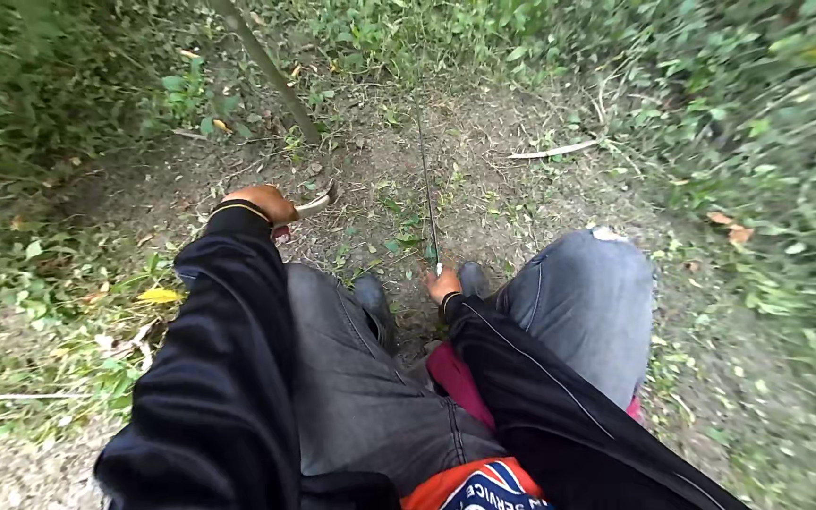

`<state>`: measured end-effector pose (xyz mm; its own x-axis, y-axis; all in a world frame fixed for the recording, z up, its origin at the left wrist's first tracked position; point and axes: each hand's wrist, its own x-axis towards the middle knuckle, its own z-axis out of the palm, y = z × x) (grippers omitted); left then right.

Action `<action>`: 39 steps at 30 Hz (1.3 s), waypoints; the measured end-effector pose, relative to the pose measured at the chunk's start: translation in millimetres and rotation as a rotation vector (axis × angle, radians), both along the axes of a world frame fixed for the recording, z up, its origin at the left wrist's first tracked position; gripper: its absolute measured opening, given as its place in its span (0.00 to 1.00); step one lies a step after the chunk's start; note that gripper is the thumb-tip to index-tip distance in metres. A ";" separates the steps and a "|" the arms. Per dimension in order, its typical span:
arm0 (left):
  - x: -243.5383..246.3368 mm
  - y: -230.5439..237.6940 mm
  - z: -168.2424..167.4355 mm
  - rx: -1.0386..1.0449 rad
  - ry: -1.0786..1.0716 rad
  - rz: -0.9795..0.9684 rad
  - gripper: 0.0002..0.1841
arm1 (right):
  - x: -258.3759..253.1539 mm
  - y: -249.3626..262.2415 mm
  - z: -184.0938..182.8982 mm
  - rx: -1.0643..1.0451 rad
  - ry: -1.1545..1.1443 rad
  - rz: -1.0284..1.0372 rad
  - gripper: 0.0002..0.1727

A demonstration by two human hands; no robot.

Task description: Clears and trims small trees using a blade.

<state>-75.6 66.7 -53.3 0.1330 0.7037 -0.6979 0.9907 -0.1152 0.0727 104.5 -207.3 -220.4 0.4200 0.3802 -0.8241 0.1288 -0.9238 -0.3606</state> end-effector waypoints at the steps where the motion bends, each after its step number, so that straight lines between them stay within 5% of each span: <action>1: 1.3 -1.3 1.2 -0.002 0.004 0.006 0.16 | -0.6 -3.8 -4.2 -0.076 0.063 0.032 0.27; 3: 3.4 -6.0 5.1 -0.015 0.004 0.014 0.14 | -3.4 -8.0 -9.1 -0.130 0.159 0.029 0.23; 9: -1.1 -2.4 0.8 -0.025 0.005 0.016 0.15 | -7.2 13.5 8.4 0.161 0.073 -0.335 0.23; 14: -1.4 -0.3 -0.6 -0.037 0.012 0.036 0.14 | -3.9 14.6 14.3 0.190 -0.112 -0.156 0.27; 19: 5.1 -0.9 0.5 -0.012 0.024 0.023 0.14 | -0.8 -5.7 -7.1 -0.093 0.210 -0.058 0.24; 27: 0.4 -4.2 -1.6 -0.016 -0.054 0.027 0.14 | -8.8 19.5 24.4 0.271 0.234 -0.546 0.20; 34: -0.9 4.4 -9.0 -0.062 -0.059 -0.037 0.17 | -0.3 24.2 31.8 0.359 -0.026 -0.316 0.23; 39: 7.5 -8.3 0.7 -0.094 -0.038 -0.020 0.16 | 8.8 9.2 22.2 0.133 0.153 -0.160 0.24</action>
<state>-68.0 58.5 -52.7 0.1738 0.6326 -0.7548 0.9846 -0.1257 0.1213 113.3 -198.1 -198.2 0.3576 0.4283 -0.8299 -0.0805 -0.8712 -0.4843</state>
